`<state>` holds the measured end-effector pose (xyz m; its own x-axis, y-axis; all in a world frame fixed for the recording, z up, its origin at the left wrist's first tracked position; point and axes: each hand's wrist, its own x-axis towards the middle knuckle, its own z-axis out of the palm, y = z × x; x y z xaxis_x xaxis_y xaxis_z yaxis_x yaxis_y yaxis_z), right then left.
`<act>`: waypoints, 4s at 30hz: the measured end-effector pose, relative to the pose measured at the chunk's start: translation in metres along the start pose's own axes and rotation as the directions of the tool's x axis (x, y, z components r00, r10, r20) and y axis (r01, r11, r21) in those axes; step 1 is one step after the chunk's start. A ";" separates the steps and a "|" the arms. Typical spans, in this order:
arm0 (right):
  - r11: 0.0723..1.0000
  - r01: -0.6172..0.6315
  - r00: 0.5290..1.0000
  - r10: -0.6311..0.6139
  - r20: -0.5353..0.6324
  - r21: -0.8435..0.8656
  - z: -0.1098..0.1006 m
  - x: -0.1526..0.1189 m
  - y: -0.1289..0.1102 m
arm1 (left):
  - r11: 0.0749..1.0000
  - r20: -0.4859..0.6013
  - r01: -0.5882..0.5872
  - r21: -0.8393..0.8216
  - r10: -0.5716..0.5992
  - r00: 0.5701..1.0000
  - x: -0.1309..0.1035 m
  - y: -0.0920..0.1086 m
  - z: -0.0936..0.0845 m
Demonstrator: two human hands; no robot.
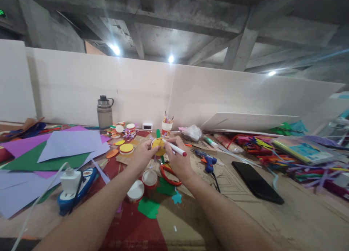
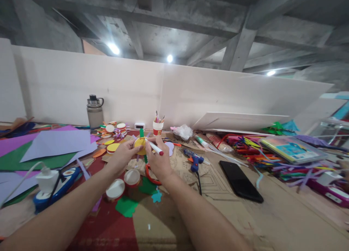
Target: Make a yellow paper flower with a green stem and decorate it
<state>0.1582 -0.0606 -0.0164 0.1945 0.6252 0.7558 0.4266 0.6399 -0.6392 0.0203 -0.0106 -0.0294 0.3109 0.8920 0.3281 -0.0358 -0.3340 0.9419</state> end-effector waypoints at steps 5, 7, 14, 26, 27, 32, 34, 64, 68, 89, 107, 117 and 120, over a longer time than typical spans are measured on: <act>1.000 0.006 1.000 -0.006 0.003 -0.001 -0.001 0.000 -0.003 | 0.999 -0.003 0.022 -0.035 -0.022 1.000 -0.003 0.007 0.002; 1.000 0.007 1.000 -0.007 0.001 0.012 -0.002 0.000 -0.004 | 0.998 -0.002 0.029 -0.051 -0.029 1.000 -0.003 0.008 0.002; 1.000 0.013 1.000 -0.013 -0.001 -0.006 -0.002 0.000 -0.006 | 0.998 -0.003 0.013 -0.061 -0.014 1.000 -0.003 0.008 0.002; 1.000 0.002 1.000 -0.002 -0.003 0.003 -0.002 0.001 -0.005 | 0.991 0.001 0.024 -0.134 -0.024 1.000 -0.002 0.009 0.001; 1.000 0.001 1.000 -0.001 -0.004 0.002 -0.002 0.000 -0.005 | 0.990 0.000 0.025 -0.138 -0.025 1.000 -0.002 0.009 0.001; 1.000 0.004 1.000 -0.005 -0.005 -0.009 -0.002 0.001 -0.003 | 0.992 -0.028 -0.003 -0.128 0.000 1.000 -0.002 0.009 0.000; 1.000 0.009 1.000 -0.010 -0.016 -0.007 -0.003 0.001 -0.002 | 0.991 -0.025 -0.001 -0.131 -0.002 1.000 -0.002 0.009 0.000; 0.999 -0.021 1.000 0.020 -0.005 -0.039 -0.003 0.000 0.000 | 0.969 -0.073 0.006 -0.245 -0.025 0.997 -0.003 0.018 -0.002; 0.999 -0.020 1.000 0.020 -0.003 -0.040 -0.003 0.000 0.000 | 0.964 -0.077 0.015 -0.265 -0.037 0.996 -0.003 0.019 -0.001; 0.999 -0.021 0.999 0.022 0.023 -0.037 -0.002 -0.002 0.001 | 0.955 -0.112 -0.007 -0.298 -0.027 0.993 -0.001 0.019 -0.003; 0.998 0.019 0.999 -0.016 0.049 -0.062 -0.001 -0.003 -0.004 | 0.949 -0.123 -0.019 -0.316 -0.021 0.992 -0.001 0.021 -0.004; 0.997 0.038 0.997 -0.034 0.064 -0.072 0.000 -0.005 -0.004 | 0.945 -0.127 -0.035 -0.324 -0.007 0.992 -0.001 0.020 -0.004; 0.997 0.034 0.997 -0.030 0.072 -0.065 0.000 -0.005 -0.004 | 0.945 -0.131 -0.035 -0.326 -0.008 0.991 -0.001 0.020 -0.004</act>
<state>0.1552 -0.0663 -0.0172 0.1180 0.6364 0.7622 0.4897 0.6305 -0.6023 0.0157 -0.0165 -0.0108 0.1838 0.9271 0.3267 -0.3543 -0.2476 0.9018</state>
